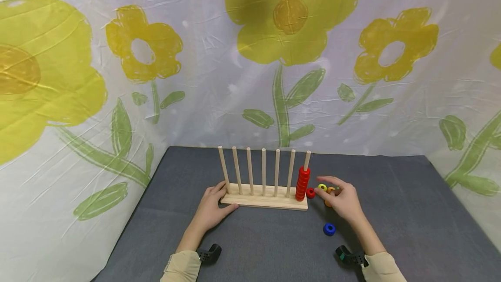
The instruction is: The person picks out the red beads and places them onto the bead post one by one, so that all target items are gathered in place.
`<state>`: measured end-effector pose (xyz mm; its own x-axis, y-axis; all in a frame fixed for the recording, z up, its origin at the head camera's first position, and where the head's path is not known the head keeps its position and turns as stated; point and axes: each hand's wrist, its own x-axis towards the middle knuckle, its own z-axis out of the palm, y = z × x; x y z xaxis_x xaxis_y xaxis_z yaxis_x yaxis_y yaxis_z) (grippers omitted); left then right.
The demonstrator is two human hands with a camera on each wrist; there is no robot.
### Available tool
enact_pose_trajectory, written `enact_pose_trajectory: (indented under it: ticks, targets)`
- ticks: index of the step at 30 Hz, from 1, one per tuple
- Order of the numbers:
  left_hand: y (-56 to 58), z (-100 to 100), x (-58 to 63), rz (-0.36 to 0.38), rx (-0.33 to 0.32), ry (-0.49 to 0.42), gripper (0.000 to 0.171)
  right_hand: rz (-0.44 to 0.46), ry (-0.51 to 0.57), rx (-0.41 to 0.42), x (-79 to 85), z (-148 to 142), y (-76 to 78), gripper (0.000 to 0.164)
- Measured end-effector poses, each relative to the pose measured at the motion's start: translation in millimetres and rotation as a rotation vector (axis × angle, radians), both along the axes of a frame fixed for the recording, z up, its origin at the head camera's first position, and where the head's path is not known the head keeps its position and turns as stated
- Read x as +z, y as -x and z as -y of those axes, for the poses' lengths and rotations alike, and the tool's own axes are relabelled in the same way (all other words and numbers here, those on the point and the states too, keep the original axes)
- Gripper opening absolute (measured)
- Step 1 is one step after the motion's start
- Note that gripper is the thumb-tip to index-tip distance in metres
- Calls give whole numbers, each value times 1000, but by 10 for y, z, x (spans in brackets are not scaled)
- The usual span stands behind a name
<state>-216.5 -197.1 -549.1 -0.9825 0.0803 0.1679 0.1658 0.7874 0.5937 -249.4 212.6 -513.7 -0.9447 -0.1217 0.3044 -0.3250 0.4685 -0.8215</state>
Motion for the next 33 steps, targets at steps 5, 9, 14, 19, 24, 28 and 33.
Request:
enact_pose_trajectory:
  ticks: [5, 9, 14, 19, 24, 28, 33]
  targets:
    - [-3, -7, 1, 0, -1, -4, 75, -23, -79, 24, -69, 3, 17, 35]
    - [-4, -9, 2, 4, 0, -6, 75, -42, -138, 30, -108, 24, 20, 36]
    - [-6, -9, 6, 6, -5, -4, 76, -20, -151, 13, -126, 51, 20, 35]
    - [-6, -7, 0, -2, -6, -5, 76, -6, -170, -6, -125, 73, 18, 33]
    - [-3, -4, -7, -5, -10, 0, 76, -22, -213, -22, -121, 88, 15, 32]
    - [2, 2, -11, -2, -9, 2, 76, -37, -252, -39, -114, 106, 17, 31]
    - [1, 6, -12, -6, -8, 3, 75, -11, -274, -51, -96, 146, 32, 29]
